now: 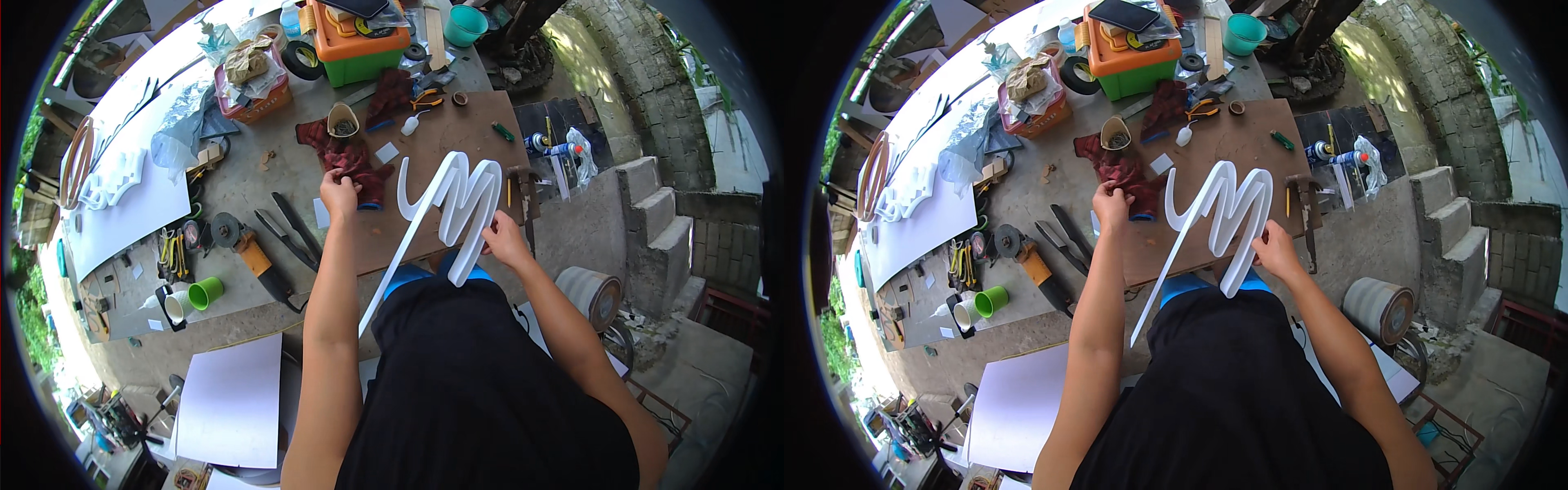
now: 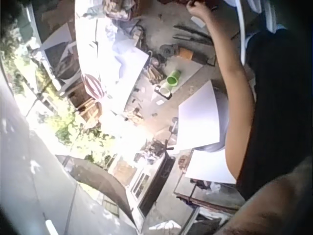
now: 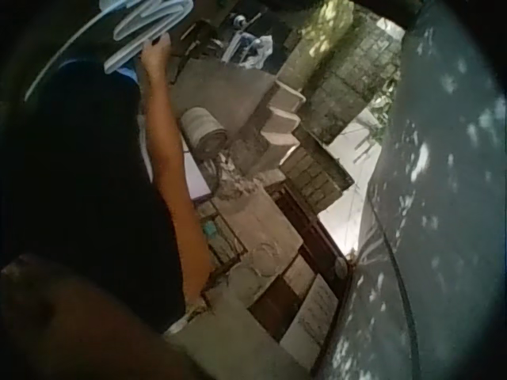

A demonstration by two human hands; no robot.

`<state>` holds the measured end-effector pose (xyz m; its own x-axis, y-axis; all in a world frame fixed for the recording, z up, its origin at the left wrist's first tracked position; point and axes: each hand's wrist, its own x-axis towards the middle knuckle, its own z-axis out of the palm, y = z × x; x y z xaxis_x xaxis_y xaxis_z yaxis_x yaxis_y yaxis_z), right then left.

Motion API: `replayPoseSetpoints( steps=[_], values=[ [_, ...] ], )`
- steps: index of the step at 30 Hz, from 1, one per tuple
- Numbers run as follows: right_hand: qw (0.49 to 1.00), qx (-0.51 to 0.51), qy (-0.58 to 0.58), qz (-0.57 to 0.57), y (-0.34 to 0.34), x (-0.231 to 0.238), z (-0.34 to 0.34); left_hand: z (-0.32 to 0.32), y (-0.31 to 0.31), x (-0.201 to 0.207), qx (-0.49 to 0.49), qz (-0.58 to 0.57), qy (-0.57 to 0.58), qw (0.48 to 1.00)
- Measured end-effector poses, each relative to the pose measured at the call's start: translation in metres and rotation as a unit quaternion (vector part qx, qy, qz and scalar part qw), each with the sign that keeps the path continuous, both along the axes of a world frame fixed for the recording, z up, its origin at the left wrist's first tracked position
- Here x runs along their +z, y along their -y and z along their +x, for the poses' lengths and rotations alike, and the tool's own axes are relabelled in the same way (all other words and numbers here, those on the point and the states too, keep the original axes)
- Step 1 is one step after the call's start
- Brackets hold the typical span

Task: Assembling a channel letter sign by hammering the trim components into the backplate and adjusting the fit.

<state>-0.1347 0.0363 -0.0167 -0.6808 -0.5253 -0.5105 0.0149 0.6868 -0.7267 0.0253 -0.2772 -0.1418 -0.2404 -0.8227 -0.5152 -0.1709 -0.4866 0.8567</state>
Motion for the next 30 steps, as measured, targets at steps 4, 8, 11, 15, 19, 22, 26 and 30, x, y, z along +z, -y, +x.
replayPoseSetpoints(
  steps=[4, 8, 11, 15, 19, 22, 26, 30],
  values=[
    [1.000, -0.016, 0.000, 0.003, -0.001, -0.004, 0.001, 0.025, 0.039, 0.025, 0.043, -0.039, -0.053, 0.997],
    [0.999, 0.017, -0.008, 0.031, 0.017, -0.007, 0.009, 0.044, 0.053, 0.046, -0.009, -0.024, 0.035, 0.999],
    [0.998, 0.045, 0.007, 0.044, 0.033, -0.016, 0.015, 0.066, 0.035, 0.053, -0.055, -0.153, 0.217, 0.963],
    [0.995, 0.084, -0.005, 0.060, 0.041, -0.045, 0.013, 0.098, -0.031, 0.072, -0.215, -0.125, 0.146, 0.958],
    [0.979, 0.150, -0.066, 0.125, 0.055, -0.063, 0.007, 0.141, -0.111, 0.063, -0.261, -0.104, 0.171, 0.944],
    [0.976, 0.155, -0.027, 0.151, 0.062, -0.069, 0.001, 0.151, -0.155, 0.084, -0.267, -0.180, 0.210, 0.923],
    [0.968, 0.191, -0.035, 0.158, 0.071, -0.066, -0.001, 0.165, -0.192, 0.085, -0.244, -0.152, 0.194, 0.938],
    [0.964, 0.196, -0.002, 0.178, 0.084, -0.051, 0.003, 0.182, -0.217, 0.064, -0.211, -0.142, 0.236, 0.938]
  ],
)
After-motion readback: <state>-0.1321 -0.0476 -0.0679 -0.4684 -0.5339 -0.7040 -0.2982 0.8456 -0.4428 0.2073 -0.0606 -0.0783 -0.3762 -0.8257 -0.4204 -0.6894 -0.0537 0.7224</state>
